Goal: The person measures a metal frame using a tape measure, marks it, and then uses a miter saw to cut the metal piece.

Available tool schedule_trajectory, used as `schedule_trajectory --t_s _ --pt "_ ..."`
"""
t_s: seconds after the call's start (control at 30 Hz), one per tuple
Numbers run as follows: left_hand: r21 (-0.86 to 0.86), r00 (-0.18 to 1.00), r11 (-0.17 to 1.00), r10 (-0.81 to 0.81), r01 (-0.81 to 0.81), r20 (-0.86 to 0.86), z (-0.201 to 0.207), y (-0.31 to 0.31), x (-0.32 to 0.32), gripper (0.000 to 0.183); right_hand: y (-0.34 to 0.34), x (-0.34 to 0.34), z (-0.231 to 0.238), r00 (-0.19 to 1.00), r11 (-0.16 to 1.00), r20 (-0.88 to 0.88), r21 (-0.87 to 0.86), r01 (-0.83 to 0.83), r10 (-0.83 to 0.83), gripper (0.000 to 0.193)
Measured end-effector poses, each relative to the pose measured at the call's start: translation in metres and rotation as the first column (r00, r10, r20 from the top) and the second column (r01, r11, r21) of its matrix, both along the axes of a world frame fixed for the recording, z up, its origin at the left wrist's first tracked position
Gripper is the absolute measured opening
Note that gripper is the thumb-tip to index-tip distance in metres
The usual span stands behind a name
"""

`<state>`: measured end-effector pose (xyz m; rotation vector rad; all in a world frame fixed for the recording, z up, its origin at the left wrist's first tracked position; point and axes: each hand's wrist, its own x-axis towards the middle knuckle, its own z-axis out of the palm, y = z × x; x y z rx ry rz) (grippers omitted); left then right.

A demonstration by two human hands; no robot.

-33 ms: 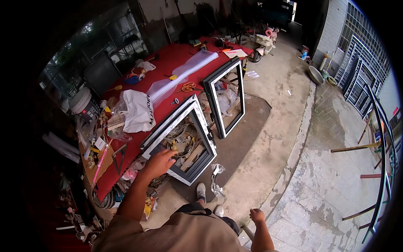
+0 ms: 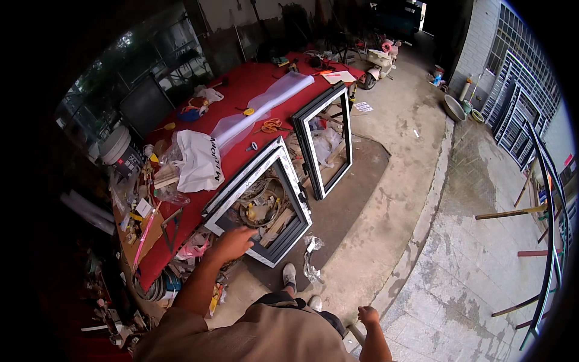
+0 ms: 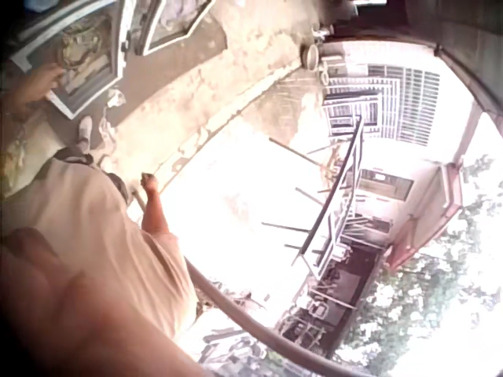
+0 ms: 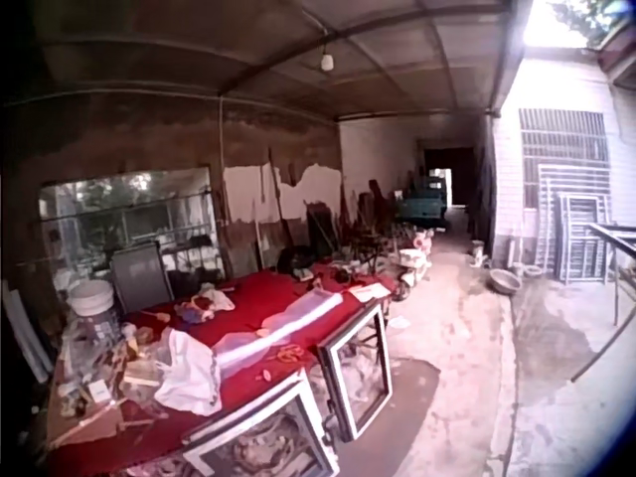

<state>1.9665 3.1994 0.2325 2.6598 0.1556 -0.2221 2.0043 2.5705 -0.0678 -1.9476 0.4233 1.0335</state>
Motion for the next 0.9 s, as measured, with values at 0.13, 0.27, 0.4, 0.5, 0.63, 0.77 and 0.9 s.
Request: schedule_trajectory --t_s 0.13,0.27,0.4,0.5,0.63,0.77,0.9 --pt "-0.265 0.823 0.953 -0.268 0.150 -0.500 -0.153 0.009 -0.020 0.060 -0.010 -0.073 0.002 0.947 0.963 -0.195 -0.137 0.232 -0.256 0.037" --pt "-0.367 0.736 0.930 -0.244 -0.006 -0.631 -0.202 0.003 -0.031 0.061 0.013 -0.089 0.033 0.900 0.936 -0.262 -0.156 0.317 -0.348 0.033" --pt "-0.457 0.759 0.884 -0.230 -0.099 -0.609 -0.245 0.041 -0.008 0.059 0.051 -0.062 0.038 0.909 0.932 -0.205 -0.099 0.350 -0.363 0.029" --pt "-0.366 0.840 0.919 -0.080 -0.146 -0.536 -0.273 0.074 0.025 0.055 0.086 -0.029 0.045 0.932 0.937 -0.096 -0.050 0.346 -0.349 0.027" --pt "-0.506 0.887 0.743 0.264 -0.438 -0.380 -0.304 0.122 0.054 0.042 0.148 0.027 0.066 0.967 0.978 0.175 -0.055 0.199 -0.187 0.026" --pt "-0.651 0.841 0.533 0.376 -0.541 -0.390 -0.299 0.114 0.063 0.032 0.148 0.051 0.063 0.969 0.989 0.237 -0.105 0.103 -0.075 0.023" --pt "-0.590 0.787 0.524 0.349 -0.614 -0.509 -0.311 0.120 0.014 0.034 0.148 0.055 0.053 0.986 0.965 0.142 -0.256 -0.050 0.089 0.027"
